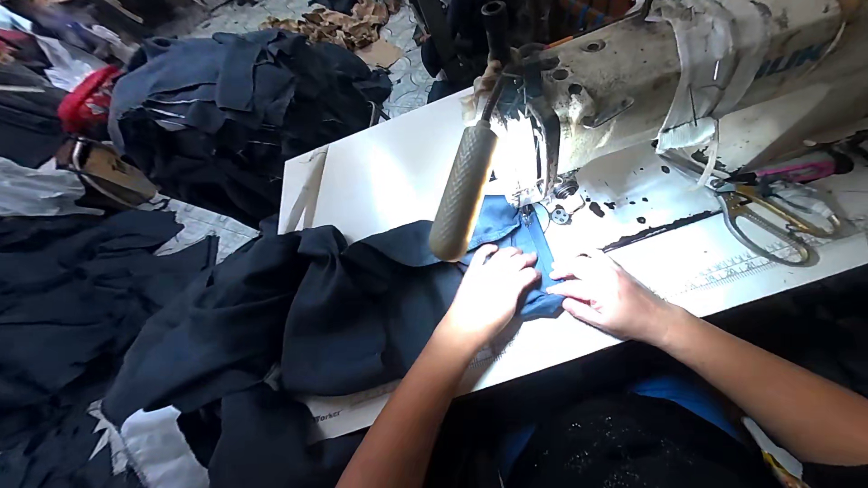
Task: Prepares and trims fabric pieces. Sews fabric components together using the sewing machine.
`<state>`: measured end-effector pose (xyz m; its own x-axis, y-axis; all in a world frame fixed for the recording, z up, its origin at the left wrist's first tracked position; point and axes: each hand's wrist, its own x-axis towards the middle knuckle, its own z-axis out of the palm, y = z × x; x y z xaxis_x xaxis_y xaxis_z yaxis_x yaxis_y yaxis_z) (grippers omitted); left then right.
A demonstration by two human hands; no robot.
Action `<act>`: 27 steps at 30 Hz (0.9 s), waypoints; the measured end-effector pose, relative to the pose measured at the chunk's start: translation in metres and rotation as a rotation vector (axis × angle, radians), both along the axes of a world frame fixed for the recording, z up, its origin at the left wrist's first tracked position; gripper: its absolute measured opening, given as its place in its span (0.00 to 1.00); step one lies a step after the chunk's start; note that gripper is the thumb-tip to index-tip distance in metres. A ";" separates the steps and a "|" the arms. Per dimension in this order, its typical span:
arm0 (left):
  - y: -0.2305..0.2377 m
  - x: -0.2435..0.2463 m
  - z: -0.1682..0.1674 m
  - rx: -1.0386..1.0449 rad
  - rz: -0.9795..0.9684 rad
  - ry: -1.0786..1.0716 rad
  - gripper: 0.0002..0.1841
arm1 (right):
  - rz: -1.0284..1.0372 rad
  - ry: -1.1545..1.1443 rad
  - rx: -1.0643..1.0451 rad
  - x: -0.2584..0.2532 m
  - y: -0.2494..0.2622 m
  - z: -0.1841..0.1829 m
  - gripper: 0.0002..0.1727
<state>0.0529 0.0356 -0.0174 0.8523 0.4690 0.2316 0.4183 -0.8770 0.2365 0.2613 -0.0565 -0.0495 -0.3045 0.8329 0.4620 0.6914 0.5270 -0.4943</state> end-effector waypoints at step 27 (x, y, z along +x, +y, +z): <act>0.032 0.012 0.000 -0.110 0.108 -0.100 0.16 | 0.033 -0.293 -0.141 0.007 0.050 0.030 0.14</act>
<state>0.0653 0.0679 -0.0169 0.7709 0.5839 0.2546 0.4786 -0.7947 0.3733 0.2687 -0.0067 -0.0195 -0.4358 0.8697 0.2317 0.7984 0.4924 -0.3466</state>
